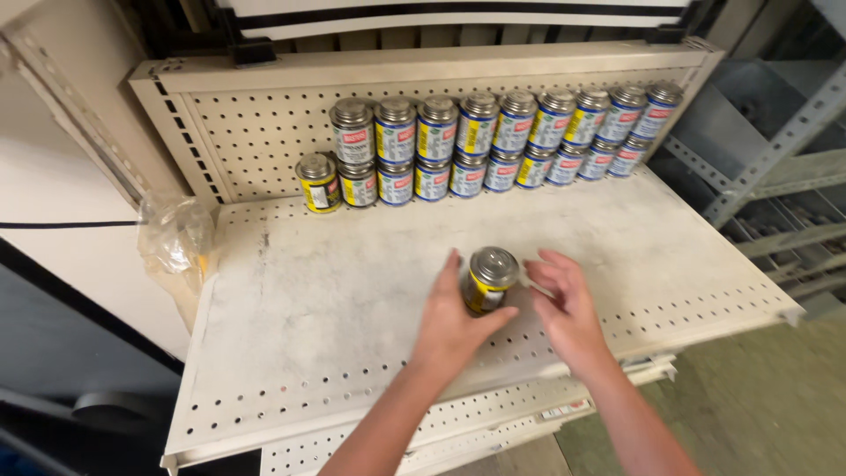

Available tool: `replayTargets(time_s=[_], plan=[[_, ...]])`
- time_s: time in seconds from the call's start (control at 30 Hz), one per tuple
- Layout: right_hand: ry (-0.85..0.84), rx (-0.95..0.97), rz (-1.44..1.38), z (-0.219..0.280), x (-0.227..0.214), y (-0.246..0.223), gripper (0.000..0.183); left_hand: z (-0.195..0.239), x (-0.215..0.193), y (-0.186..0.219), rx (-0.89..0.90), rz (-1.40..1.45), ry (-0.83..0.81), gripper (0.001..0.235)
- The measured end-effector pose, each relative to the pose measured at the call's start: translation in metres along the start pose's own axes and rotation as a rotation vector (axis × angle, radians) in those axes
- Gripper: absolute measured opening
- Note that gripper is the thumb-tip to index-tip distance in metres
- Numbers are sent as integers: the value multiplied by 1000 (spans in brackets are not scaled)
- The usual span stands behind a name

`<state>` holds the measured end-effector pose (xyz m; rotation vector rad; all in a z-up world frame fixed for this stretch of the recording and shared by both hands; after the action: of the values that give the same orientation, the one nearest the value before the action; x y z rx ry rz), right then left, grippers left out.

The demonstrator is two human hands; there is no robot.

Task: The person picks up metal cans from the lower shelves and from a metal bin, and places them in rows on the upper shelf.

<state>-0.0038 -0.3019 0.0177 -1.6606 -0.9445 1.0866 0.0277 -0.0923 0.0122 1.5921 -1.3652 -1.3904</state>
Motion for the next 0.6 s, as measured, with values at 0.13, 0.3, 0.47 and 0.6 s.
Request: replayTargets(time_s=[0.13, 0.3, 0.47, 0.6], plan=[[78, -124, -41, 7, 3, 21, 53, -19, 16, -9, 49, -46, 86, 96], [156, -207, 136, 13, 9, 23, 42, -24, -32, 9, -44, 36, 142, 72], [147, -39, 294, 20, 15, 0, 42, -68, -164, 30, -79, -82, 378, 78], [178, 22, 353, 21, 20, -1, 40, -118, -251, 59, -29, -277, 508, 79]])
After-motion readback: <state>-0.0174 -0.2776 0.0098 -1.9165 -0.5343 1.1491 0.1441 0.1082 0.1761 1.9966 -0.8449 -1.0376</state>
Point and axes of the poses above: each hand's wrist, its own z-axis away from the middle knuckle, its own x-axis out of the palm, y = z × x, the point moved 3 cm from there along -z, towards the middle knuckle, and after that the axes turned 3 degrees about z, right-handed, at the moved point
